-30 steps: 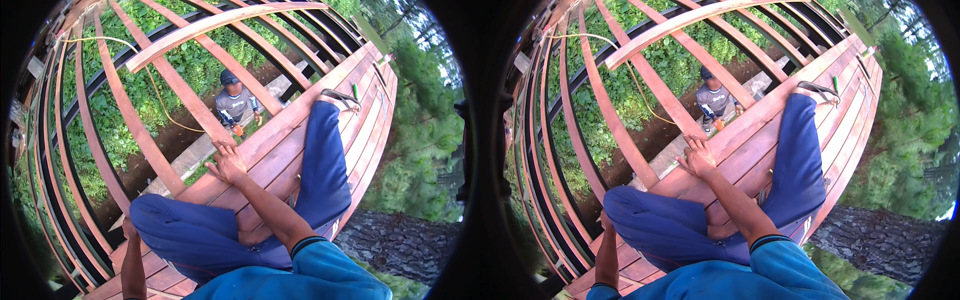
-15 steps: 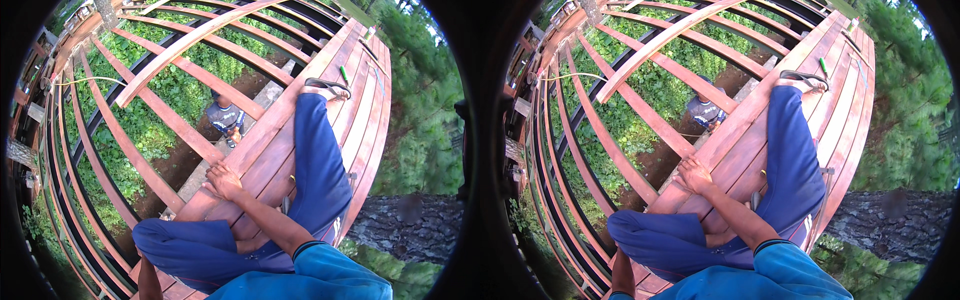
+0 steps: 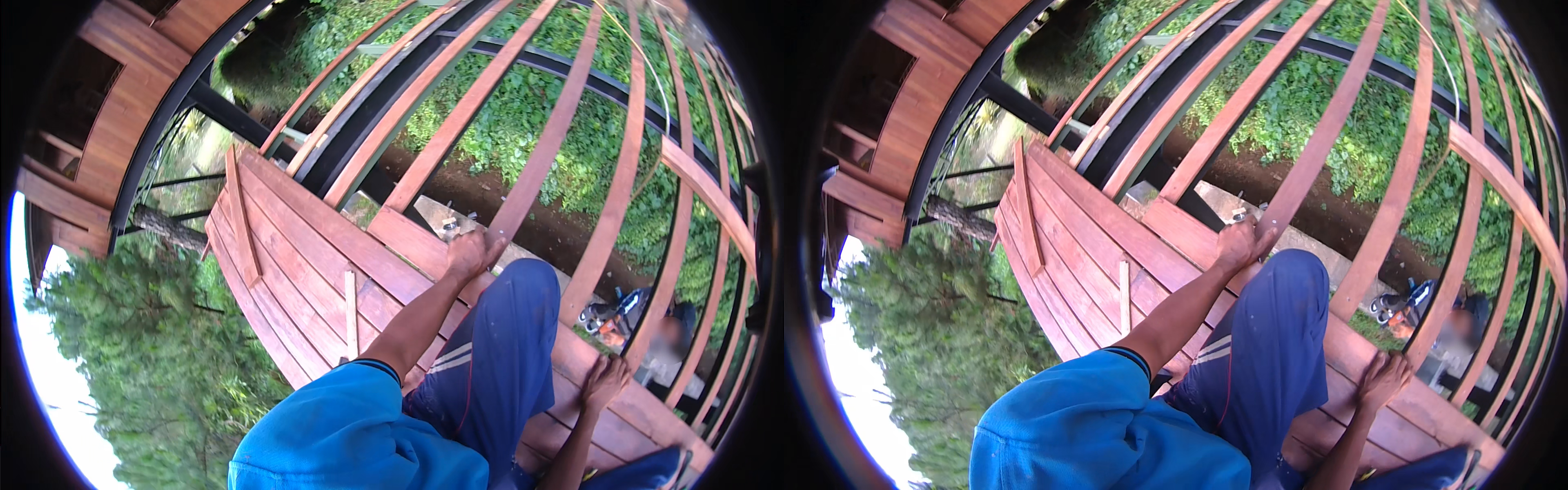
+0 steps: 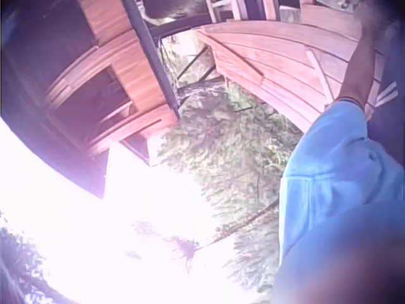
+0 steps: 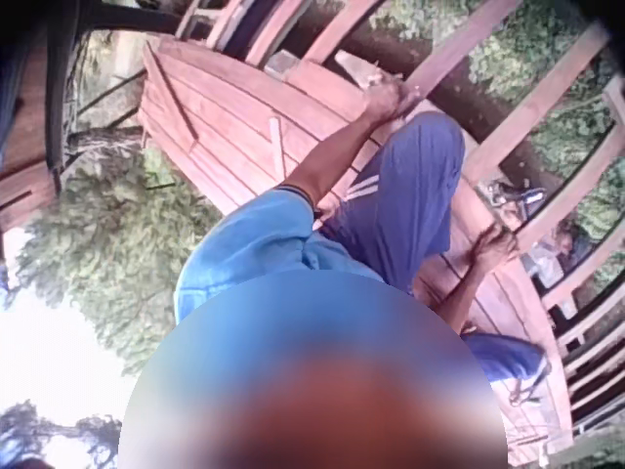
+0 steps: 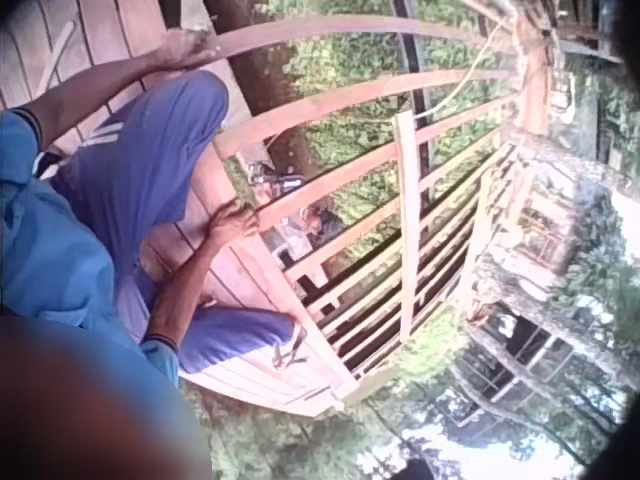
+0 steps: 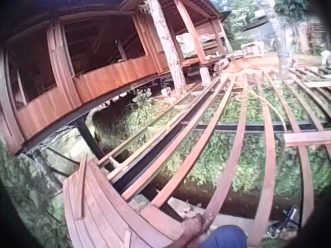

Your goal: The person sits on a wooden deck and uses a tape measure to measure plank spacing, then uses a chisel and hammer to adjust and align wooden planks on a curved deck frame. The person repeatedly measures and adjusts the planks to fit the curved structure.

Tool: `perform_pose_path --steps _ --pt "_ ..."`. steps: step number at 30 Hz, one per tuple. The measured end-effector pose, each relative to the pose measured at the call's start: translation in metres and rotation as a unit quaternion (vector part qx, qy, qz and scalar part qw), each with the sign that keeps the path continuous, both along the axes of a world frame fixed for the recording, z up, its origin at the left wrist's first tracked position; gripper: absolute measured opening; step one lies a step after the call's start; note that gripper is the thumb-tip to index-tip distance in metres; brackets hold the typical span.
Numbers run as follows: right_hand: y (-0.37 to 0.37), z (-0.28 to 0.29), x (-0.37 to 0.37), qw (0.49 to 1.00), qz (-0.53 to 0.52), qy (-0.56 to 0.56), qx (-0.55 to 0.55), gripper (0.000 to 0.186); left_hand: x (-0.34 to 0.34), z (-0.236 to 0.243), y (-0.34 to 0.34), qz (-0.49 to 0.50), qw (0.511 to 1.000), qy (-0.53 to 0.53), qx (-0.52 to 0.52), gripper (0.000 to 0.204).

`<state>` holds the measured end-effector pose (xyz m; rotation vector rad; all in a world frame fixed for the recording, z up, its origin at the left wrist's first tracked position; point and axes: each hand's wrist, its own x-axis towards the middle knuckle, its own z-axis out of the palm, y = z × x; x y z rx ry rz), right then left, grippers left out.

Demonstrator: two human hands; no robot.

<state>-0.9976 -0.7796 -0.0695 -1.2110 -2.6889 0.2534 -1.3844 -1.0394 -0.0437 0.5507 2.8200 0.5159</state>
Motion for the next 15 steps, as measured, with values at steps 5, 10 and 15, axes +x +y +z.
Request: perform_pose_path --steps 5,10,15 --pt "0.008 0.0 -0.021 0.996 0.055 -0.076 0.003 0.045 -0.005 0.011 -0.002 0.013 0.999 -0.04 0.028 0.076" --pt "0.0 -0.012 -0.057 0.991 0.119 -0.06 -0.011 0.062 -0.014 0.008 -0.017 -0.038 0.996 -0.069 0.053 0.077" --pt "-0.003 -0.014 -0.063 0.991 0.074 -0.114 -0.004 0.067 -0.056 0.001 -0.087 -0.121 0.984 0.057 -0.119 0.072"
